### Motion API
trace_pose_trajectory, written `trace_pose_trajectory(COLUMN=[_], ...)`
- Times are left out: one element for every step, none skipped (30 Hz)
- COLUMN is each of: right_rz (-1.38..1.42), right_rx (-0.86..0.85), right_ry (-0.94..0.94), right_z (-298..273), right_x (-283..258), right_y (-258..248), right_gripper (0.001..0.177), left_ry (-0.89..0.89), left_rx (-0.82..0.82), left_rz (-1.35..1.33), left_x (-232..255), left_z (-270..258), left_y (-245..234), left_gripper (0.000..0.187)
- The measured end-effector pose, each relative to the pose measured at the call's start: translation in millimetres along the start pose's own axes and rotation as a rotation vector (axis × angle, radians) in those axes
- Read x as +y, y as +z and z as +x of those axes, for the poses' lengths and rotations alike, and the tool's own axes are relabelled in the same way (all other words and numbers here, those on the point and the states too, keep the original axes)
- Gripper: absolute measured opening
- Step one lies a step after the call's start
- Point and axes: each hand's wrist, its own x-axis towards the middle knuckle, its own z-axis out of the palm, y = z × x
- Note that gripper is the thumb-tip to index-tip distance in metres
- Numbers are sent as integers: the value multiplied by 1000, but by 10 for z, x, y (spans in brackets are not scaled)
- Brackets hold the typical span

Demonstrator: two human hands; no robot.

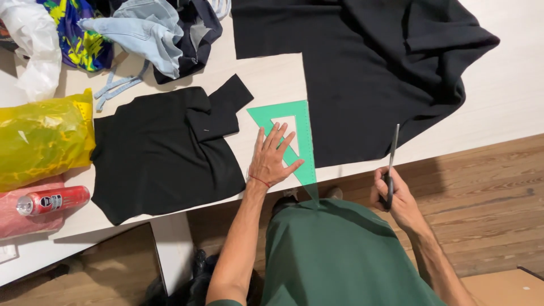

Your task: The person uses a green triangular ruler and scissors to cut rectangular pieces from a large sheet of black fabric on a white table. They repeatedly align the ruler, cut along its edge, and then fold or move the cut pieces aside.

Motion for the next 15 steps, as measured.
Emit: trace_pose_trajectory(right_rz=[-1,-6,-10,-11,1,12,11,3,-4,-4,10,25,24,22,21], right_rx=[-1,-13,-27,-30,-28,-27,-27,-28,-29,-28,-24,-20,-20,-22,-25], right_ry=[0,-1,0,2,9,17,17,23,30,33,28,24,26,20,14], right_z=[3,6,3,5,5,6,15,23,15,-1,-2,-4,-3,-2,-1], right_x=[1,1,3,35,66,98,92,86,84,98,110,122,130,139,149], right_y=[41,82,126,146,163,178,191,202,215,220,219,218,219,219,222], right_gripper=[19,18,18,18,17,17,17,17,17,17,17,17,17,16,15], left_ry=[0,4,7,4,6,7,7,9,11,10,12,14,12,4,-5], left_rx=[1,4,6,6,10,14,15,19,21,19,29,39,37,50,62], left_rz=[0,4,8,9,7,5,4,10,14,11,11,10,9,17,26], left_x=[-3,-6,-6,-11,-15,-18,-20,-21,-15,-18,-25,-31,-31,-31,-31], left_z=[0,0,-12,-16,-12,-7,-1,4,-4,-16,-17,-19,-17,-15,-16], left_y=[6,12,15,12,16,20,17,14,12,22,32,44,44,44,43], left_gripper=[80,80,80,80,80,80,80,79,79,79,79,79,79,79,78])
